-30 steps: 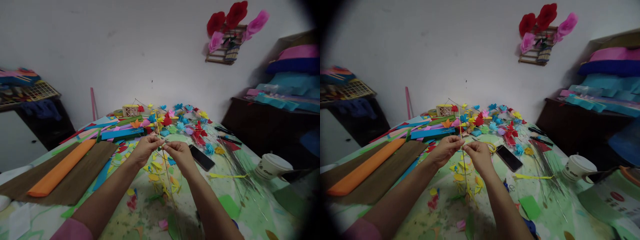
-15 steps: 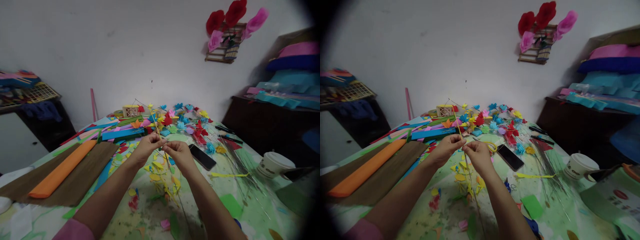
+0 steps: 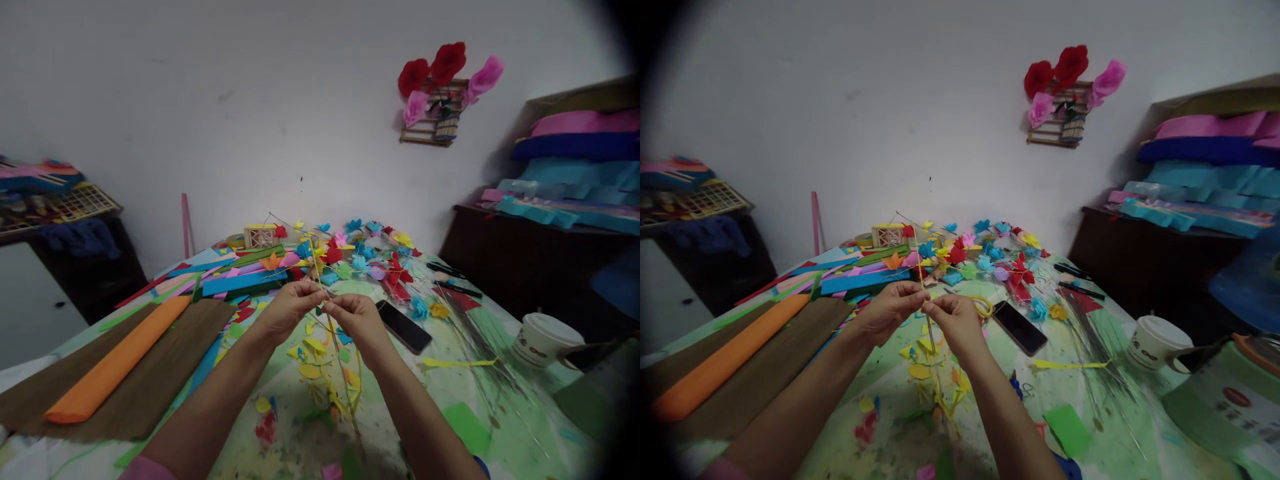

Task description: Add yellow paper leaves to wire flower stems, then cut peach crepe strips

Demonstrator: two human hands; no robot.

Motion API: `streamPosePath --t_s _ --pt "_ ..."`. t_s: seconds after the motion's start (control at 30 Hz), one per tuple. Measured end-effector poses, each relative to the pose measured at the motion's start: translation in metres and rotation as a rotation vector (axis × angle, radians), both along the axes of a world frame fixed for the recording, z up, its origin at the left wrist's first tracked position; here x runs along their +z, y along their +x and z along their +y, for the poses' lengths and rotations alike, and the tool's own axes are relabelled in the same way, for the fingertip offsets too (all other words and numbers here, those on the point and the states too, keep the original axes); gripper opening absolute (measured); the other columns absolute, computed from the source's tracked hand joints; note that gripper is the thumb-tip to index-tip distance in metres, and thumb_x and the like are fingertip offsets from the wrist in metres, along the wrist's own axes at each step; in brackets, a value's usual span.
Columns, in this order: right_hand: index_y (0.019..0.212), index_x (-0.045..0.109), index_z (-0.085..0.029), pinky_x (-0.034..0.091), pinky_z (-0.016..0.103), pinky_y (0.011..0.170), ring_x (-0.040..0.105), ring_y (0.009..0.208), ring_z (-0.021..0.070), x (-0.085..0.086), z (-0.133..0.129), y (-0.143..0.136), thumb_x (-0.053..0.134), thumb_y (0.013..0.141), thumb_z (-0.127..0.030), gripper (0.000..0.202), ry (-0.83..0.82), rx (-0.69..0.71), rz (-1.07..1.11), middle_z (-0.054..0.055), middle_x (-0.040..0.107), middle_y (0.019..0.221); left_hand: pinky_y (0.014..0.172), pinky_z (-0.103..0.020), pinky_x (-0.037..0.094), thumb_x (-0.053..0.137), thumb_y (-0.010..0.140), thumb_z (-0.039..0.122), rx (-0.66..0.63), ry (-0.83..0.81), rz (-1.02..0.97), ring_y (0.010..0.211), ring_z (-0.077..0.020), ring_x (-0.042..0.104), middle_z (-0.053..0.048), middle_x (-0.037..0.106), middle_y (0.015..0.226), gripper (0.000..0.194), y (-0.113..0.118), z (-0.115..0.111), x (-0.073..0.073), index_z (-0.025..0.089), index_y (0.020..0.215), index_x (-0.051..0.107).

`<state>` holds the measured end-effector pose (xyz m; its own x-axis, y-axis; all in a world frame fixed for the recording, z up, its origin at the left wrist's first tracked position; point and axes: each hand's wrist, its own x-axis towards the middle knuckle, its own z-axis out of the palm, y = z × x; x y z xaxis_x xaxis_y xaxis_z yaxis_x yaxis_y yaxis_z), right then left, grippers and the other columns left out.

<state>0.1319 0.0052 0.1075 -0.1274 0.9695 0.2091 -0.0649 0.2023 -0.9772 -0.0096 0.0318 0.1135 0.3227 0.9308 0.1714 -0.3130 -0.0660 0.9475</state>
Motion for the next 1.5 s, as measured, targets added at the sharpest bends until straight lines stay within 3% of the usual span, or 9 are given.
streamPosePath --t_s 0.23,0.4,0.57,0.87,1.3,1.5 --pt "0.06 0.062 -0.013 0.013 0.023 0.043 0.021 0.043 0.0051 0.0 -0.002 -0.002 0.066 0.064 -0.041 0.028 0.04 -0.014 -0.053 -0.008 0.033 0.043 0.055 -0.021 0.034 0.082 0.053 0.03 0.043 0.029 0.021 0.054 -0.0079 0.045 0.002 0.053 0.052 0.028 0.001 -0.001 0.003 0.013 0.051 0.06" --pt "0.061 0.061 -0.014 0.011 0.023 0.042 0.018 0.04 0.0044 0.003 -0.001 0.003 0.068 0.061 -0.041 0.028 -0.011 0.021 0.058 -0.01 0.031 0.04 0.057 -0.018 0.038 0.078 0.063 0.034 -0.011 -0.016 -0.018 0.055 -0.0051 0.046 0.001 0.058 0.061 0.025 0.001 0.002 0.002 0.011 0.071 0.07" --pt "0.065 0.063 -0.014 0.016 0.023 0.043 0.02 0.04 0.0045 0.005 0.0 0.01 0.069 0.063 -0.041 0.027 -0.014 -0.014 0.11 -0.009 0.035 0.04 0.058 -0.013 0.042 0.072 0.07 0.015 0.001 -0.185 -0.215 0.06 -0.0036 0.053 -0.002 0.064 0.074 0.02 -0.002 0.01 0.001 0.011 0.089 0.071" --pt "0.063 0.064 -0.015 0.026 0.024 0.045 0.021 0.041 0.0056 0.006 0.0 0.012 0.07 0.063 -0.041 0.026 0.006 -0.024 0.102 -0.009 0.032 0.038 0.055 -0.012 0.048 0.065 0.072 0.002 0.031 -0.282 -0.284 0.058 -0.005 0.058 -0.004 0.066 0.069 0.011 0.004 0.003 0.002 0.009 0.08 0.069" --pt "0.063 0.064 -0.015 0.025 0.023 0.045 0.021 0.041 0.0057 0.008 -0.001 0.012 0.069 0.063 -0.04 0.026 0.023 -0.026 0.089 -0.009 0.033 0.039 0.053 -0.012 0.045 0.081 0.058 0.016 0.004 -0.201 -0.239 0.054 -0.0036 0.053 0.0 0.06 0.063 0.022 0.007 0.002 -0.002 0.01 0.067 0.062" --pt "0.064 0.064 -0.015 0.022 0.023 0.045 0.021 0.041 0.0057 0.008 -0.001 0.012 0.068 0.064 -0.039 0.024 0.034 -0.02 0.087 -0.009 0.033 0.04 0.053 -0.014 0.041 0.076 0.064 0.02 -0.014 -0.198 -0.264 0.053 -0.0038 0.048 0.003 0.053 0.06 0.022 0.009 0.001 -0.003 0.013 0.065 0.055"
